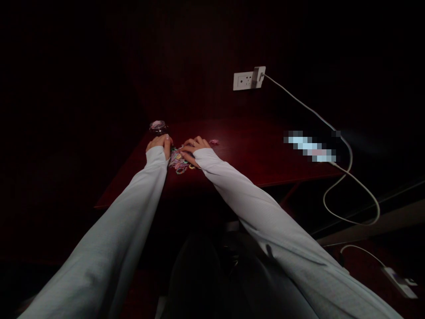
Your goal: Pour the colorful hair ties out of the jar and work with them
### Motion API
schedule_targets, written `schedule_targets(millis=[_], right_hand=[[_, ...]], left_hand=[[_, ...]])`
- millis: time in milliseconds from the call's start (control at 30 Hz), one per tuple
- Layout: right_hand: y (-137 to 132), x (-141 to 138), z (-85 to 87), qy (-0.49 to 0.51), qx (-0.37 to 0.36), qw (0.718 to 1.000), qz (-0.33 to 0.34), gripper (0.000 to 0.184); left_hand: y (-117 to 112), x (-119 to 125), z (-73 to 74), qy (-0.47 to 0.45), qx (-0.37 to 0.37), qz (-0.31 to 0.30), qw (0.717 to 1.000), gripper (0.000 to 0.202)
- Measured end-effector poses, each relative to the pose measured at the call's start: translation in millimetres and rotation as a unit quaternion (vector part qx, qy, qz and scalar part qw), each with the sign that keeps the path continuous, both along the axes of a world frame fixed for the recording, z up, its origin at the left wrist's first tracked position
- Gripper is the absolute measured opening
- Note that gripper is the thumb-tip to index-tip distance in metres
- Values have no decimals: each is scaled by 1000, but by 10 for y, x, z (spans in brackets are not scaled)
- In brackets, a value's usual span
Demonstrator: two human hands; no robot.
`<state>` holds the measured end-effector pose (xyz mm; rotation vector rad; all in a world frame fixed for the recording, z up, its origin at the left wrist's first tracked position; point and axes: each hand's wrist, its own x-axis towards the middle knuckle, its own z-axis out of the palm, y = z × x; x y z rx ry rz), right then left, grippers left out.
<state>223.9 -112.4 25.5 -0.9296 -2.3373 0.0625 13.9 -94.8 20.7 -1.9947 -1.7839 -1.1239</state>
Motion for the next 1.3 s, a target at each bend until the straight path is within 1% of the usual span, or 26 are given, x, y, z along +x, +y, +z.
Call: schedule_targets(millis=[100,267,367,533,633,767,933,1033,1133,1233,1300], right_hand=[[75,52,-20,28,-12,999,-37,31],[126,80,-18,31,-48,997,-54,27],[136,85,-27,28,-55,997,-47,25],[162,90,-58,30,-57,997,-36,25],[198,71,-81,33,-58,997,-34,24],[234,48,-98,30,-63,997,-32,24],[206,48,-67,21,-71,996,-40,25],[186,46,-47,19,-76,996,-49,25],[180,41,-43,19,-78,995,-57,23],[180,40,-50,20,-77,995,-57,21],[179,45,-52,23,-73,996,-50,22]], left_hand=[[-48,78,22,13,25,4,1000,46],[-108,145,75,43,-9,-7,999,19],[-127,153,92,59,-32,-22,997,13],[-100,160,63,68,-62,-35,995,17],[-75,163,46,74,-70,-45,994,15],[-62,156,64,87,-100,-54,990,11],[-40,134,75,108,-124,-70,984,15],[8,104,41,101,-111,-77,986,19],[81,48,-8,86,-87,-103,987,21],[141,-8,-42,61,-56,-126,988,26],[151,-24,-49,38,-42,-129,990,30]])
